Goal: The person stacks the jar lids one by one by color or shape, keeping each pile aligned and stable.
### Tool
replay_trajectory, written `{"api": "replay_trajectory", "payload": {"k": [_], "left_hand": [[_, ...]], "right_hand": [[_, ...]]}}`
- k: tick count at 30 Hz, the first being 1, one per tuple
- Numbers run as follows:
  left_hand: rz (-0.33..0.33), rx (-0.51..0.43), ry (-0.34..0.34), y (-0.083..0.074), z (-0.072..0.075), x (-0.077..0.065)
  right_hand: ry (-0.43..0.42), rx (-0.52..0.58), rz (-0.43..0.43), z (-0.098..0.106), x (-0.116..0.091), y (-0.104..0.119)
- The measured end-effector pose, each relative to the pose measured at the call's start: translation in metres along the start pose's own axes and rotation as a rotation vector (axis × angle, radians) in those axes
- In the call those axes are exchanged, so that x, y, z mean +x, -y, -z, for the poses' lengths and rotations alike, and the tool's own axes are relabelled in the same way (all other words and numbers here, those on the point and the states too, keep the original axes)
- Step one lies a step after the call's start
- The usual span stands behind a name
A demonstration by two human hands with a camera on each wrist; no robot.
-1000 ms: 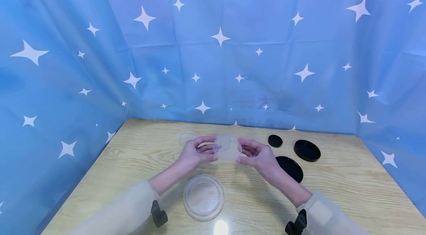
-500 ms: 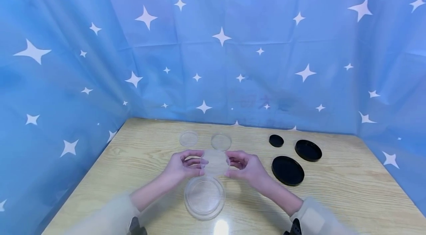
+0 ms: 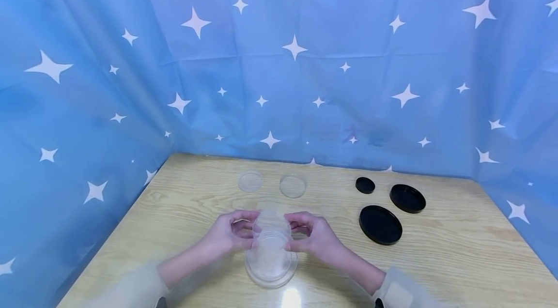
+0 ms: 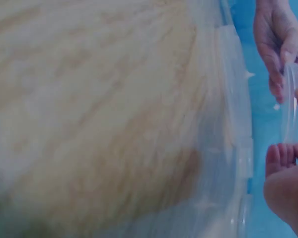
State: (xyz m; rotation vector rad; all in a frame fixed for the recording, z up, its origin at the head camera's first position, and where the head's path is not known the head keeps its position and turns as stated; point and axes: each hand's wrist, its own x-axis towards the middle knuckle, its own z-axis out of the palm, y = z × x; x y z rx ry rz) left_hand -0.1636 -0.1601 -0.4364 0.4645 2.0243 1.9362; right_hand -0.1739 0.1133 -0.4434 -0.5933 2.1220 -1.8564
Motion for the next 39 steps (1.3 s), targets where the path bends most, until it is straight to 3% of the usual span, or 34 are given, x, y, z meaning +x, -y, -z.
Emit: {"api": "replay_trajectory", "payload": {"k": [10,16,23,39], "left_hand": [[0.002,0.105,0.026,0.011,0.002,-0.015],[-0.009,0.202,0.012,0.017,0.000,-0.020],[-0.038,0.285,-0.004,0.023,-0.002,-0.021],[0.020,0.410,0.016,0.022,-0.004,-0.017]], "right_hand": [[-0.013,-0.202,-0.026,-0.012,-0.007,-0.003],[-0.014,-0.261,-0.039,-0.017,-0.011,-0.006],[-0.009,-0.308,-0.038,-0.019,-0.013,-0.008],[0.031,-0.545,-0.034,-0.015,-0.011,-0.002]]}}
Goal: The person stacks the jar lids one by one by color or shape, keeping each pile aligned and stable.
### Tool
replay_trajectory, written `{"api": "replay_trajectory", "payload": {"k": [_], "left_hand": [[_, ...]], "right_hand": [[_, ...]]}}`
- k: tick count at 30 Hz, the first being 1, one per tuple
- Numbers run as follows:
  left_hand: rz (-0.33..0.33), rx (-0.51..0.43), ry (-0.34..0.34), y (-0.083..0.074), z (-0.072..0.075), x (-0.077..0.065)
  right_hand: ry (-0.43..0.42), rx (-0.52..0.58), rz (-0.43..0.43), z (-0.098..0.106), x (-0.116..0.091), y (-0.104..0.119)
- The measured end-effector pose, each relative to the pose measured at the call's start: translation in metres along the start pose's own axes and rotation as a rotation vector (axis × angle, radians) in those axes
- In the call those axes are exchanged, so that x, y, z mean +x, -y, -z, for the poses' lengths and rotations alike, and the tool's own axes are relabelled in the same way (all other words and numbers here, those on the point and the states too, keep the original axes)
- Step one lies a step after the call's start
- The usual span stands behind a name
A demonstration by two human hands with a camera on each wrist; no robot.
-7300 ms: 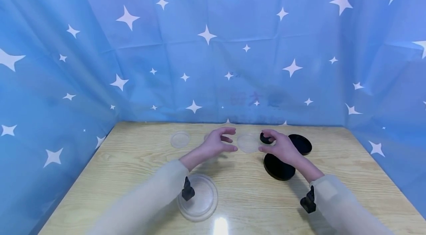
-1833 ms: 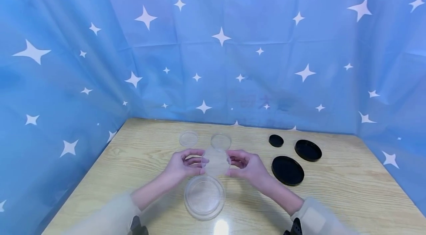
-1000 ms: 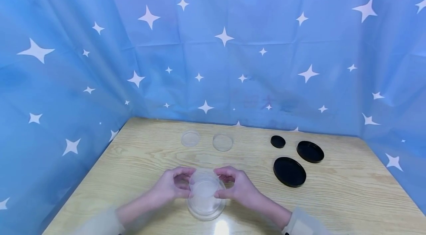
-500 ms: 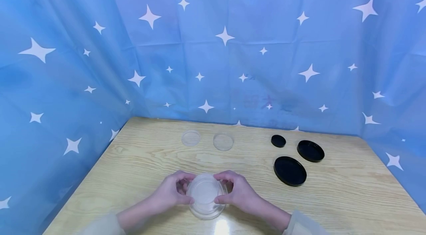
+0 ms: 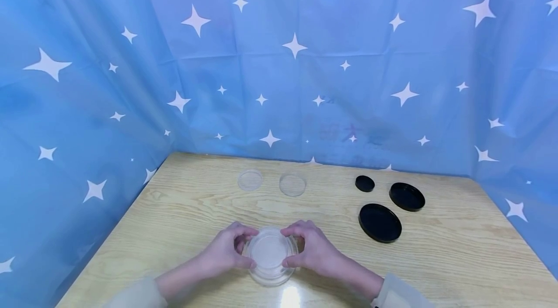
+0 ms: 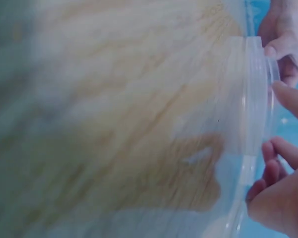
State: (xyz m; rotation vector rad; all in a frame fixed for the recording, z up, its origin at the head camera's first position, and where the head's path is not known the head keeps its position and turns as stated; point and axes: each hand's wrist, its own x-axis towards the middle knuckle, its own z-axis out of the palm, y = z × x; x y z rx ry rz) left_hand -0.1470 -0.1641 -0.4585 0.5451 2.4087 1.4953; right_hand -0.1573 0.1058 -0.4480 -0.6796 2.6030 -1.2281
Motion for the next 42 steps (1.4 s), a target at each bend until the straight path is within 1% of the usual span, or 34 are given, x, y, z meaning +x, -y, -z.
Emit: {"api": "replay_trajectory", "payload": {"k": [7,12,22,27,33,36,42], "left_hand": [[0.012,-0.001,0.018,0.000,0.000,0.002],[0.011,-0.003,0.025,0.001,0.000,0.003],[-0.017,0.014,0.029,0.003,0.000,0.002],[-0.012,-0.003,0.030,0.002,0.001,0.001],[-0.030,-0.060,0.012,0.000,0.003,0.001],[-0.047,-0.065,-0.001,0.001,0.002,0.003],[-0.062,-0.064,-0.001,0.000,0.003,0.009]], "right_hand": [[0.006,-0.040,0.003,0.000,-0.001,-0.001],[0.001,-0.037,-0.001,-0.001,-0.001,-0.004],[-0.016,-0.033,0.033,-0.001,-0.001,-0.007],[-0.005,-0.004,0.037,0.001,-0.002,-0.009],[-0.005,0.088,0.063,0.004,-0.001,-0.011],[-0.009,0.103,0.075,0.007,-0.002,-0.012],[-0.001,0.124,0.060,0.013,0.000,-0.010]]}}
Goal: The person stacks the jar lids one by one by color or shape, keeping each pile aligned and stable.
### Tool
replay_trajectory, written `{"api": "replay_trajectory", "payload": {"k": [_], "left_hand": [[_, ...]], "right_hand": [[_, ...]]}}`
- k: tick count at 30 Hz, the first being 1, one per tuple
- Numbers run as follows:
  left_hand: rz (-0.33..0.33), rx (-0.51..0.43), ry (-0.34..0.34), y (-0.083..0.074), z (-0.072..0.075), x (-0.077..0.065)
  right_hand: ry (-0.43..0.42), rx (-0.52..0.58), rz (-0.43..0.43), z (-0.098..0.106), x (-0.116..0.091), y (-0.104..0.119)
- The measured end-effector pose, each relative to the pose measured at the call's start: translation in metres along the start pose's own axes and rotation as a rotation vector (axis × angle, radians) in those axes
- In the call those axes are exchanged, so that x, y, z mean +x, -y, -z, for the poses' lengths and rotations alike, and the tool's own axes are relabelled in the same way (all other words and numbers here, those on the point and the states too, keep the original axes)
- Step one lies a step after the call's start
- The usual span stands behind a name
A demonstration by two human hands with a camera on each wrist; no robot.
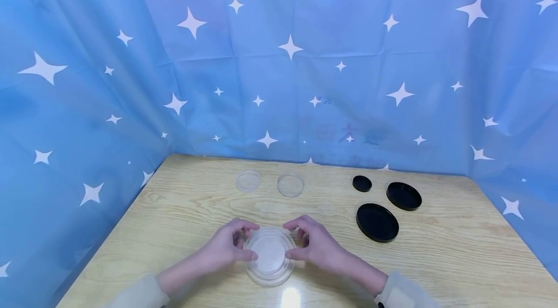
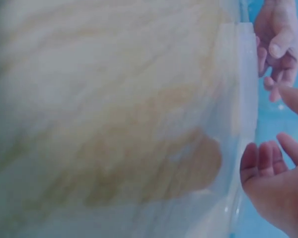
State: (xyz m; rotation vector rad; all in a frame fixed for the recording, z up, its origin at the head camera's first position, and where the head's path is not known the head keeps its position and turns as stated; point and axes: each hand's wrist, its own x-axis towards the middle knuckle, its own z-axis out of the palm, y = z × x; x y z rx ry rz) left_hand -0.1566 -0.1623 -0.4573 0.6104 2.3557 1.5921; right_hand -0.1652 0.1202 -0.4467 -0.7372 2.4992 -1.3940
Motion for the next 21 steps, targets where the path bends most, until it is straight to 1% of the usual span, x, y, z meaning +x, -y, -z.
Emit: {"api": "replay_trajectory", "payload": {"k": [5,9,11,14,18,21], "left_hand": [[-0.015,0.003,-0.015,-0.003,0.002,0.008],[-0.013,-0.022,-0.047,-0.006,0.005,0.021],[-0.015,-0.026,-0.063,-0.007,0.006,0.031],[-0.027,-0.020,-0.077,-0.008,0.008,0.050],[-0.051,-0.031,-0.088,-0.011,0.009,0.077],[-0.067,-0.030,-0.113,-0.011,0.012,0.095]], "right_hand": [[-0.017,-0.017,-0.007,0.006,0.005,0.002],[-0.044,-0.012,0.003,0.009,0.011,0.002],[-0.049,0.003,0.006,0.011,0.016,0.001],[-0.065,0.023,0.006,0.016,0.025,0.000],[-0.108,0.036,-0.018,0.027,0.037,-0.004],[-0.146,0.016,-0.063,0.036,0.045,-0.009]]}}
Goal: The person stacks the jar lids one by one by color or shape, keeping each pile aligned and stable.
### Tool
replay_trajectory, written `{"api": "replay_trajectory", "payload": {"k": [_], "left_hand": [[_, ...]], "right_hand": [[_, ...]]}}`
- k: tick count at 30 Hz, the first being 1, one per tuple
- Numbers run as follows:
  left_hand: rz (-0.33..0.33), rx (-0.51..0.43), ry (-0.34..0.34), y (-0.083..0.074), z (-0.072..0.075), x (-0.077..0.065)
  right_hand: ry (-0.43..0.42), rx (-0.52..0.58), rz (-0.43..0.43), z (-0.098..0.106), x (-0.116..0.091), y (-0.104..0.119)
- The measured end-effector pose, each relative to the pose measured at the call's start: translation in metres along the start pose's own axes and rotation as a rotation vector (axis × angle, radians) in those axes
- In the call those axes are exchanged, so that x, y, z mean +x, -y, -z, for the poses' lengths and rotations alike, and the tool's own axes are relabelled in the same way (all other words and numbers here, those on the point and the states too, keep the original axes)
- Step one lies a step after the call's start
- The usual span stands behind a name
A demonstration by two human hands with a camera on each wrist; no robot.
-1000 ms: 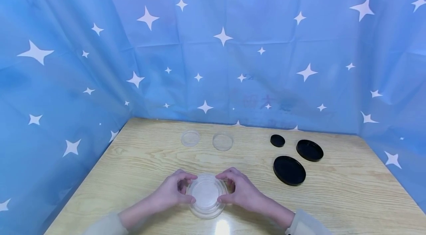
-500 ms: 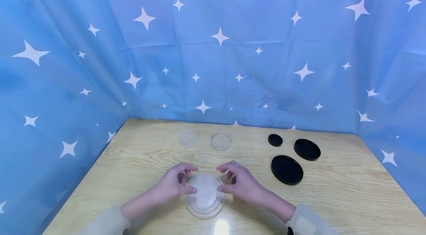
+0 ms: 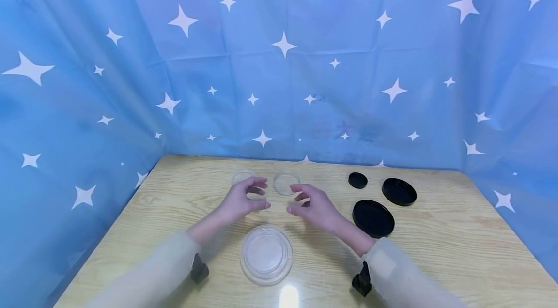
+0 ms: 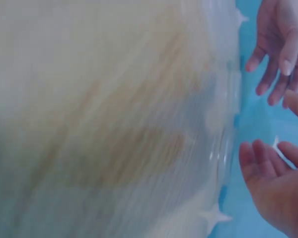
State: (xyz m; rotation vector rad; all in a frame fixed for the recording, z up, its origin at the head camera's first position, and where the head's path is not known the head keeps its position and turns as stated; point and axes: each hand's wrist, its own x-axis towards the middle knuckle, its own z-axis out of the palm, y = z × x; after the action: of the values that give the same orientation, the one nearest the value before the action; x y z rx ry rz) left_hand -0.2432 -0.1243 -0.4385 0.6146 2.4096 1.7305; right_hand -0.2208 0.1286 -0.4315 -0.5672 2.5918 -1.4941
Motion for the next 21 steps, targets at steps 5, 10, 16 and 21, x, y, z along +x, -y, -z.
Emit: {"api": "replay_trajectory", "payload": {"k": [5,10,16,21], "left_hand": [[0.013,0.033,-0.038,0.005,0.000,0.021],[0.068,0.001,-0.026,0.014,-0.002,0.035],[0.106,-0.002,-0.035,0.017,-0.007,0.053],[0.134,-0.031,-0.016,0.019,-0.011,0.064]], "right_hand": [[-0.042,-0.052,-0.088,0.009,0.013,-0.013],[-0.080,-0.084,-0.149,0.009,0.028,-0.024],[-0.093,-0.090,-0.194,0.014,0.041,-0.034],[-0.053,-0.087,-0.185,0.018,0.048,-0.041]]}}
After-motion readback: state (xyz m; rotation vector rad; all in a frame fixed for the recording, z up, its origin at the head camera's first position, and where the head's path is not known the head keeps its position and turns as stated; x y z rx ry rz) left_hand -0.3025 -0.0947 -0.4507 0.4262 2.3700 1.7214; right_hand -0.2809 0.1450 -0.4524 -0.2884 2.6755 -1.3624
